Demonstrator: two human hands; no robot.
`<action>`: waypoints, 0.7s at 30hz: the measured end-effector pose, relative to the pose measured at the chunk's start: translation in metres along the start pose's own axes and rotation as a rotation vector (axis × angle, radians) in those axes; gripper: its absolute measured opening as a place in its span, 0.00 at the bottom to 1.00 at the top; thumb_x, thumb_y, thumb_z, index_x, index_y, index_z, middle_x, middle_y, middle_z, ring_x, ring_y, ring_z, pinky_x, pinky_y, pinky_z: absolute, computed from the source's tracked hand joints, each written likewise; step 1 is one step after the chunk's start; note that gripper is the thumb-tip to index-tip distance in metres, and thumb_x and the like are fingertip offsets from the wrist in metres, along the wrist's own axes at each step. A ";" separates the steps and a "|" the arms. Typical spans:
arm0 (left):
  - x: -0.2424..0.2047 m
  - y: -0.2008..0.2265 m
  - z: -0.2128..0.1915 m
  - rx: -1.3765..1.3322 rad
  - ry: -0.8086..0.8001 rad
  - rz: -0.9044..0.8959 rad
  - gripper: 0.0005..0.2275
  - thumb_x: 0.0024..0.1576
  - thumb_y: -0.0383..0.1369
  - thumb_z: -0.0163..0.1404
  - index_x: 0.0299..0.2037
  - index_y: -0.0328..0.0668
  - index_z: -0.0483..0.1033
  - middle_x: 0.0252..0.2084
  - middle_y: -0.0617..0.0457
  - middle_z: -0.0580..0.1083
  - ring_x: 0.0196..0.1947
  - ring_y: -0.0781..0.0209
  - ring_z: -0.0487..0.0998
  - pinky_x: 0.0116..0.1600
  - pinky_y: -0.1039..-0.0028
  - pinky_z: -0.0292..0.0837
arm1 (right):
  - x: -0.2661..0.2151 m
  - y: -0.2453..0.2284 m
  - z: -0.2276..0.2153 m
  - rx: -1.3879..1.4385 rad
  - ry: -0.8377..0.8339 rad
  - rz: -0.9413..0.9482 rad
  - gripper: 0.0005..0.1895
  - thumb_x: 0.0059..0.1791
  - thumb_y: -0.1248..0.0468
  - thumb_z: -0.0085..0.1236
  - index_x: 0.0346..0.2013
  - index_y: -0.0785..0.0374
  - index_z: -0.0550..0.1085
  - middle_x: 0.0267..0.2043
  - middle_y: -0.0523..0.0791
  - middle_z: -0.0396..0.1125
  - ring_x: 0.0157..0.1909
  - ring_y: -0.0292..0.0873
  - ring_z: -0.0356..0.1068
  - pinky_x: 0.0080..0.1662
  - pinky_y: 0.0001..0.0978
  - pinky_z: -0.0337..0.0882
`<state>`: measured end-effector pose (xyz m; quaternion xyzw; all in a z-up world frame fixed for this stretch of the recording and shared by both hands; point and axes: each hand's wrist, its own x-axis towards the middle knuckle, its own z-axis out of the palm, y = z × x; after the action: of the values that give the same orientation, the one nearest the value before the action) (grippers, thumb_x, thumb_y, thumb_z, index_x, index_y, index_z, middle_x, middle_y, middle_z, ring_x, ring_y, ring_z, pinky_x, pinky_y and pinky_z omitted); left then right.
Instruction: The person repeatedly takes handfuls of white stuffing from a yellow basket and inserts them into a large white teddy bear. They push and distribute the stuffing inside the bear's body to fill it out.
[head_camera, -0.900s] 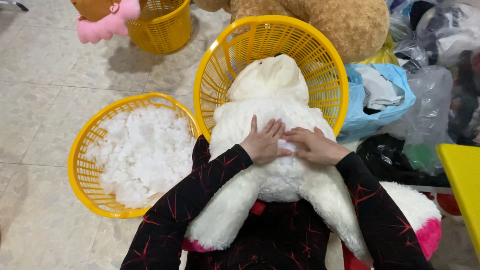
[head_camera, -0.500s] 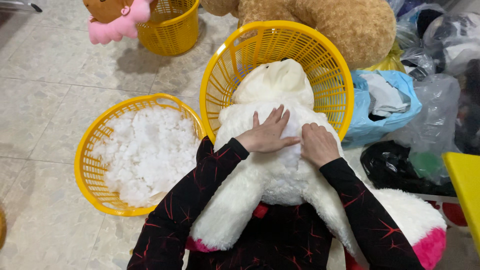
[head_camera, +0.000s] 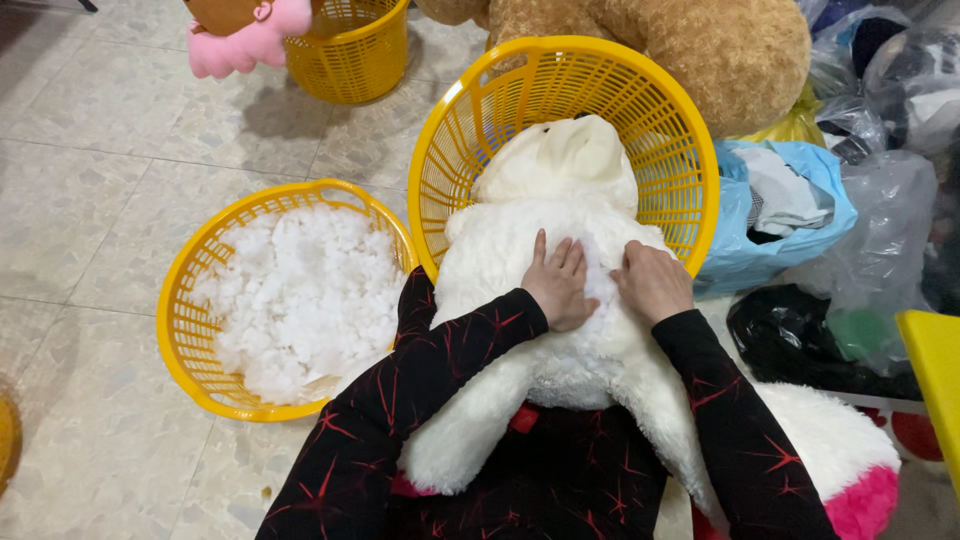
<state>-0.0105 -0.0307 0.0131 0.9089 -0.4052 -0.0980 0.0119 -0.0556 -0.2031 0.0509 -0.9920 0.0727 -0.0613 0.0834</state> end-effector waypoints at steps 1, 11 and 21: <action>0.003 0.003 0.003 0.020 -0.021 -0.019 0.38 0.62 0.56 0.32 0.74 0.30 0.48 0.79 0.38 0.44 0.79 0.43 0.37 0.72 0.34 0.14 | 0.001 0.001 -0.003 0.023 -0.005 0.010 0.16 0.45 0.54 0.65 0.32 0.64 0.75 0.34 0.55 0.74 0.41 0.60 0.73 0.43 0.53 0.71; 0.068 0.039 0.047 0.113 0.085 -0.116 0.29 0.64 0.46 0.34 0.72 0.35 0.57 0.77 0.37 0.50 0.79 0.40 0.42 0.73 0.33 0.17 | 0.006 0.018 -0.002 0.148 0.033 0.068 0.18 0.46 0.52 0.66 0.30 0.66 0.74 0.32 0.56 0.72 0.40 0.62 0.73 0.41 0.54 0.70; 0.055 -0.019 -0.021 -0.359 -0.132 0.164 0.32 0.54 0.51 0.49 0.65 0.39 0.66 0.70 0.37 0.60 0.75 0.44 0.54 0.72 0.34 0.40 | -0.006 0.010 -0.018 0.264 -0.012 0.078 0.18 0.48 0.53 0.65 0.31 0.67 0.73 0.31 0.55 0.72 0.37 0.57 0.73 0.42 0.50 0.70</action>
<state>0.0433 -0.0592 0.0231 0.8477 -0.4538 -0.2267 0.1552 -0.0648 -0.2142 0.0660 -0.9691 0.1020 -0.0612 0.2162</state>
